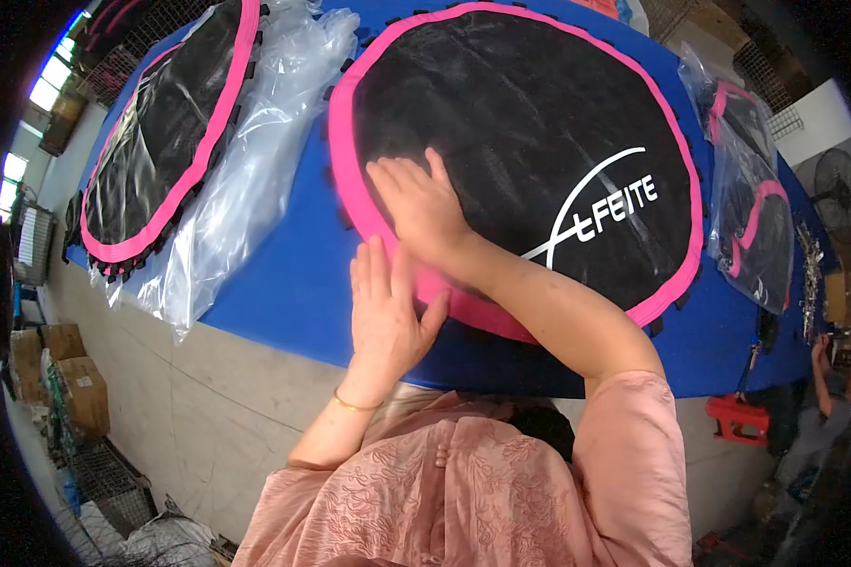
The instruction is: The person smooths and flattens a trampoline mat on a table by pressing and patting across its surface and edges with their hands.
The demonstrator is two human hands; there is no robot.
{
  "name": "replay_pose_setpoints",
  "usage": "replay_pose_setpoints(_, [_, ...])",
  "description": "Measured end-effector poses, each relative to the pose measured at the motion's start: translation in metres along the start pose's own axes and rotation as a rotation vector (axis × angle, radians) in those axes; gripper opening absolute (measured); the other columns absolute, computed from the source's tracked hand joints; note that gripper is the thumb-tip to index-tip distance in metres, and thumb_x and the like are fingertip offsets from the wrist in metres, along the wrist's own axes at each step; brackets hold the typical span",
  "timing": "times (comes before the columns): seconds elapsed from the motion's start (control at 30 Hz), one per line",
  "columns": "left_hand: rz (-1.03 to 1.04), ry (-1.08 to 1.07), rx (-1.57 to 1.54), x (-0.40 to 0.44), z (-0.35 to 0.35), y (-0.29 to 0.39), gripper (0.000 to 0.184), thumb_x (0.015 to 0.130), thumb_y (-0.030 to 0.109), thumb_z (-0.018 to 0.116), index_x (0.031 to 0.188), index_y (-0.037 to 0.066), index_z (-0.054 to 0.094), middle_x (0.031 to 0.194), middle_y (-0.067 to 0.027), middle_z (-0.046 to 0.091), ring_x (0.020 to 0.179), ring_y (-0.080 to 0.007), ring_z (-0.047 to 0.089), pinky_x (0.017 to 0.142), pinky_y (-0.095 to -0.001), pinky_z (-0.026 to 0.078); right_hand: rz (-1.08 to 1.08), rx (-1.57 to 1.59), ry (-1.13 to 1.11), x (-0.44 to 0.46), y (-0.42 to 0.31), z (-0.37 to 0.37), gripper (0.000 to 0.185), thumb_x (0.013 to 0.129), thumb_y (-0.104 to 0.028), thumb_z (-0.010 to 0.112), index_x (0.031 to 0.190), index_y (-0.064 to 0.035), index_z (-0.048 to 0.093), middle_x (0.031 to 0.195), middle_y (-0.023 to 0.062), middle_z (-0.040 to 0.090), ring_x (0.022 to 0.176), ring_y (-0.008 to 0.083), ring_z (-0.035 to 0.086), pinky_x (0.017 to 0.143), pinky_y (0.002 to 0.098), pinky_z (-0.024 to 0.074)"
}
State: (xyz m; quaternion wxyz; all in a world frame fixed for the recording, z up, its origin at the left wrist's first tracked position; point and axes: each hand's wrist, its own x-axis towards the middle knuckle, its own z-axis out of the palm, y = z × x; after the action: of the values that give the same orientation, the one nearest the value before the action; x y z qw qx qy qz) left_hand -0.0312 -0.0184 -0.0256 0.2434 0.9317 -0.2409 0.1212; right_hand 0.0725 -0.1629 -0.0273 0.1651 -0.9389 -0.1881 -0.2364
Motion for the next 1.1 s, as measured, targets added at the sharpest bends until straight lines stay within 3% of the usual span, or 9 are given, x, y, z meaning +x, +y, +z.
replay_pose_setpoints(0.17, [-0.022, -0.007, -0.057, 0.0, -0.001, 0.0, 0.09, 0.088, 0.041, 0.077, 0.145, -0.018, 0.041, 0.156, -0.0406, 0.036, 0.148, -0.0556, 0.034, 0.124, -0.0601, 0.028, -0.142, -0.14, 0.024, 0.015, -0.008, 0.004, 0.05, 0.093, -0.012, 0.06, 0.142, -0.0034, 0.057, 0.143, 0.0136, 0.062, 0.135, 0.0283, 0.057, 0.121, 0.0595, 0.029])
replay_pose_setpoints(0.5, [-0.034, -0.043, -0.019, 0.0, -0.002, 0.001, 0.091, 0.088, 0.042, 0.077, 0.145, -0.018, 0.04, 0.156, -0.0411, 0.036, 0.149, -0.0554, 0.033, 0.125, -0.0593, 0.026, -0.06, -0.214, -0.018, 0.041, -0.006, 0.024, 0.049, 0.094, -0.012, 0.06, 0.143, -0.0053, 0.058, 0.144, 0.0118, 0.06, 0.137, 0.0279, 0.054, 0.123, 0.0596, 0.0251])
replay_pose_setpoints(0.77, [-0.022, -0.05, -0.049, 0.001, -0.004, 0.0, 0.09, 0.087, 0.041, 0.079, 0.144, -0.019, 0.041, 0.156, -0.0417, 0.035, 0.148, -0.0562, 0.033, 0.124, -0.061, 0.027, -0.017, -0.04, -0.107, -0.021, -0.005, -0.016, 0.051, 0.098, -0.014, 0.055, 0.148, -0.006, 0.054, 0.151, 0.0147, 0.055, 0.143, 0.0316, 0.049, 0.123, 0.0615, 0.0245])
replay_pose_setpoints(1.1, [-0.032, -0.078, -0.058, 0.002, -0.003, 0.0, 0.09, 0.086, 0.04, 0.08, 0.143, -0.019, 0.043, 0.156, -0.0415, 0.036, 0.149, -0.0563, 0.032, 0.125, -0.0613, 0.026, -0.056, -0.026, -0.004, 0.007, -0.002, 0.008, 0.048, 0.1, -0.015, 0.049, 0.147, -0.0057, 0.054, 0.147, 0.016, 0.058, 0.142, 0.0324, 0.05, 0.121, 0.0635, 0.0257])
